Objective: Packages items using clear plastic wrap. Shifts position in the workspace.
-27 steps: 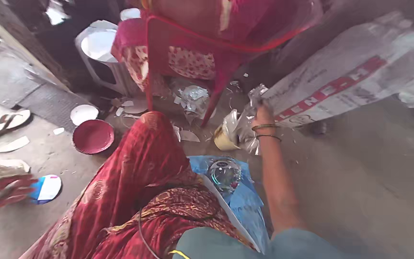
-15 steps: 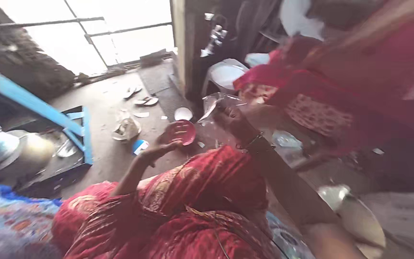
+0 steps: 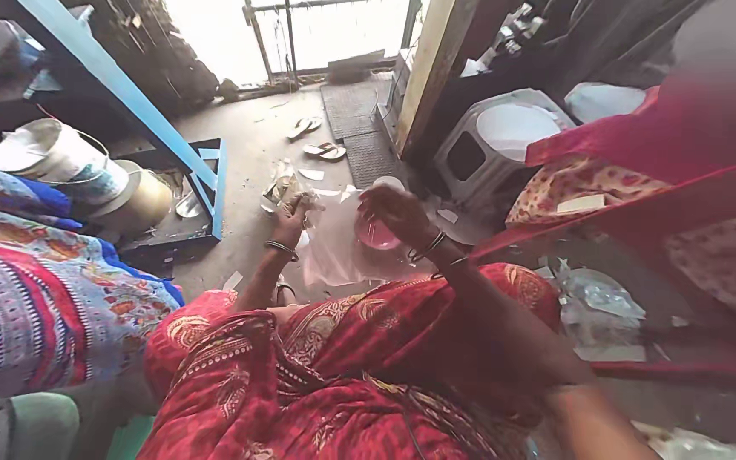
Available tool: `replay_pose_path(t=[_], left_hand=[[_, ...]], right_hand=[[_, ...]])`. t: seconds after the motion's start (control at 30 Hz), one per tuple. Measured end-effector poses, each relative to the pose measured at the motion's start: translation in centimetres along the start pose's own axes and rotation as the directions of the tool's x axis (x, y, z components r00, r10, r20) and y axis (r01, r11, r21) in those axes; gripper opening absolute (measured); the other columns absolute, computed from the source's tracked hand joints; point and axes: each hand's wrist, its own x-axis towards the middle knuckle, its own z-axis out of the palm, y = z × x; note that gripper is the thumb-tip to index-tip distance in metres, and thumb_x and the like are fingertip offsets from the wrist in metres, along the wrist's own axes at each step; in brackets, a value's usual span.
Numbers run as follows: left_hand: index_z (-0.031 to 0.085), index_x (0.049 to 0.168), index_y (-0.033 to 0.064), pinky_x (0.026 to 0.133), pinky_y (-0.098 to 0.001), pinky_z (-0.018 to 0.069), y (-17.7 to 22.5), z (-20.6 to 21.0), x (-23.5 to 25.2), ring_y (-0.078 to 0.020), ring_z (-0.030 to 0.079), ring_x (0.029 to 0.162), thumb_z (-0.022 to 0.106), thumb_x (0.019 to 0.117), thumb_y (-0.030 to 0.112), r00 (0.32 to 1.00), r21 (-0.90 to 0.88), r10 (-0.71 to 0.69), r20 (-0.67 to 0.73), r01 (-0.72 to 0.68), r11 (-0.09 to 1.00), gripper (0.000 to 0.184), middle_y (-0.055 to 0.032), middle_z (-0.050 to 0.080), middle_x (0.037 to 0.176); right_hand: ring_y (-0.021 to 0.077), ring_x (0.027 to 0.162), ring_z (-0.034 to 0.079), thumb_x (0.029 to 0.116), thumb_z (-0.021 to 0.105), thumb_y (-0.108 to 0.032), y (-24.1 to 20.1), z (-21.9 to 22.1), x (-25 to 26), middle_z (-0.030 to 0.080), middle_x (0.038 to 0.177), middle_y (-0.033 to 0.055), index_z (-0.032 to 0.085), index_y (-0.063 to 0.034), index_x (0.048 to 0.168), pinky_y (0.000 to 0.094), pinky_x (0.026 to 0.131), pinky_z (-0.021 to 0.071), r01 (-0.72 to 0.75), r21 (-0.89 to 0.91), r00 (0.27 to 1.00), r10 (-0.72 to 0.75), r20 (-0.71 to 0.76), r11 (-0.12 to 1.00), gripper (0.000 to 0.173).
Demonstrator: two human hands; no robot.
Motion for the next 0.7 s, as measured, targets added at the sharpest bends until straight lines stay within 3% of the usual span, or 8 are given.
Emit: replay_pose_path(t=[0.07,0.17,0.23,0.3,0.37,0.57,0.67,0.7], left_hand=[[0.061,0.123,-0.0033,0.061,-0.0193,0.0490,-0.5,0.2,0.0,-0.0005,0.056,0.064,0.045,0.1097,0.016,0.989,0.086,0.066,0.132,-0.078,0.993,0.029,-0.0019,0.069,0.092],[0.064,0.123,0.0004,0.056,-0.0192,0.0495,-0.7,1.7,-0.6,-0.0003,0.058,0.059,0.043,0.1099,0.018,0.913,0.120,0.146,0.381,-0.205,0.971,0.030,-0.0017,0.075,0.097],[0.064,0.123,0.0030,0.054,-0.0214,0.0481,-0.4,2.6,-1.1,-0.0049,0.057,0.058,0.043,0.1103,0.018,0.880,0.124,0.145,0.453,-0.223,0.967,0.029,-0.0049,0.074,0.099],[0.068,0.118,0.0010,0.056,-0.0220,0.0503,-1.0,3.3,-0.5,-0.0037,0.059,0.060,0.046,0.1088,0.017,0.904,0.176,0.185,0.386,-0.269,0.947,0.028,-0.0038,0.073,0.091],[0.070,0.110,-0.0015,0.076,-0.0304,0.0560,-1.3,2.9,0.7,-0.0076,0.065,0.073,0.048,0.1071,0.014,0.938,0.272,0.205,0.280,-0.282,0.920,0.027,-0.0045,0.072,0.084],[0.073,0.109,0.0035,0.064,-0.0230,0.0518,-0.9,2.2,2.1,-0.0018,0.059,0.058,0.054,0.1070,0.021,0.976,0.169,0.046,0.214,-0.084,0.982,0.026,0.0040,0.066,0.066],[0.070,0.114,0.0024,0.044,-0.0162,0.0311,-1.1,2.2,2.1,0.0029,0.039,0.045,0.045,0.1105,0.024,0.960,0.053,-0.091,0.266,0.079,0.995,0.033,0.0044,0.065,0.065],[0.067,0.120,0.0030,0.044,-0.0155,0.0317,-1.0,2.1,2.0,0.0033,0.040,0.046,0.045,0.1104,0.025,0.943,0.037,-0.112,0.312,0.106,0.994,0.033,0.0040,0.067,0.070]], right_hand=[[0.0177,0.108,0.069,0.0968,0.068,-0.021,0.6,-1.1,1.4,0.069,0.122,0.0132,0.064,0.0004,0.127,0.0352,0.092,0.0586,0.062,-0.078,0.995,-0.067,-0.069,0.995,0.037],[0.0238,0.138,0.051,0.0831,0.081,-0.042,1.0,-1.8,1.9,0.054,0.149,0.0152,0.043,-0.0027,0.152,0.0427,0.114,0.0428,0.039,-0.067,0.995,-0.032,0.097,0.997,0.088],[0.0215,0.122,0.062,0.0800,0.084,-0.039,1.9,-0.9,1.3,0.061,0.138,0.0150,0.044,-0.0043,0.152,0.0415,0.104,0.0509,-0.031,-0.022,0.977,0.035,0.210,0.999,0.090],[0.0152,0.092,0.071,0.0881,0.079,-0.018,2.9,-0.3,0.5,0.072,0.108,0.0121,0.061,0.0017,0.129,0.0345,0.085,0.0596,-0.138,0.070,0.955,0.114,0.275,0.988,0.049],[0.0126,0.071,0.069,0.0974,0.064,-0.010,3.6,-0.7,0.3,0.073,0.087,0.0085,0.069,0.0048,0.105,0.0321,0.066,0.0593,-0.251,0.092,0.941,0.220,0.259,0.964,0.017],[0.0052,0.067,0.063,0.1014,0.061,-0.014,4.5,-2.7,0.7,0.069,0.082,0.0028,0.070,-0.0005,0.102,0.0250,0.062,0.0549,-0.283,0.036,0.956,0.279,0.088,0.958,0.017],[0.0038,0.062,0.058,0.1034,0.058,-0.019,4.8,-2.7,0.6,0.064,0.075,0.0000,0.070,-0.0026,0.098,0.0247,0.060,0.0513,-0.328,-0.010,0.944,0.328,0.039,0.945,0.021],[0.0044,0.062,0.058,0.1038,0.058,-0.021,4.9,-2.8,0.6,0.063,0.074,0.0003,0.070,-0.0024,0.097,0.0263,0.061,0.0515,-0.347,-0.033,0.938,0.347,0.016,0.937,0.023]])
